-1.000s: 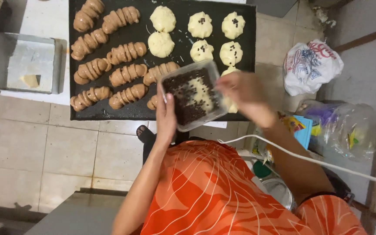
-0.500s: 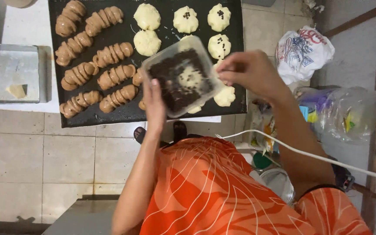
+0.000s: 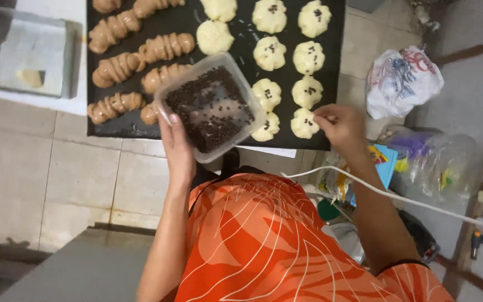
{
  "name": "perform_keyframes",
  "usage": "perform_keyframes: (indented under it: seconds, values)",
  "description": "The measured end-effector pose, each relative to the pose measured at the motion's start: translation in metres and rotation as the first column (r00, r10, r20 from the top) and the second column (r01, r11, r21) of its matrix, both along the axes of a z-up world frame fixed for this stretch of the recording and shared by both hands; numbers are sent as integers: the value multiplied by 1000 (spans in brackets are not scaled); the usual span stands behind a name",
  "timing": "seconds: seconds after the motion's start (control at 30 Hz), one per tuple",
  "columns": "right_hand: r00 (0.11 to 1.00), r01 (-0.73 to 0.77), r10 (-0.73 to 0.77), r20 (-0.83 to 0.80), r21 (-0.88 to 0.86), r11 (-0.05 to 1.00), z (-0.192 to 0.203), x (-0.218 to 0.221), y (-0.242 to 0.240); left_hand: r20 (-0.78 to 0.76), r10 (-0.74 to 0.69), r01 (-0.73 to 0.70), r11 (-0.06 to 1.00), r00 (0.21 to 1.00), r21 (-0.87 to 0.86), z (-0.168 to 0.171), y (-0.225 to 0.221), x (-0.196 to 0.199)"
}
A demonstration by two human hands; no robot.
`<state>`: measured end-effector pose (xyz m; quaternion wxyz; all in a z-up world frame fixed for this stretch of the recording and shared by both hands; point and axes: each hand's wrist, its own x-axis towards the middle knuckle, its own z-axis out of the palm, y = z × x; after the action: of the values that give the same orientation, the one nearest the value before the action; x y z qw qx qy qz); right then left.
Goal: The person removes a tray from the oven, then applies a glaze with a brush and sprinkles chocolate toppings onto shaped dough pieces on a tray.
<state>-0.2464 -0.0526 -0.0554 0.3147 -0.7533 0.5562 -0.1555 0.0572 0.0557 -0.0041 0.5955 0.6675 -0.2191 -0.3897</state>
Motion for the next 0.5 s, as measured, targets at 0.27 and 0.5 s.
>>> perform_keyframes:
  seconds: [0.27,0.5]
  values:
    - [822,-542,552,-140,106,834,57,143,20,43,-107,111,987,993,-118,-26,12,-21]
    - [597,-777,787,-156,131,616,42,206,21,-16,46,-46,999,999,7,-33,18,6]
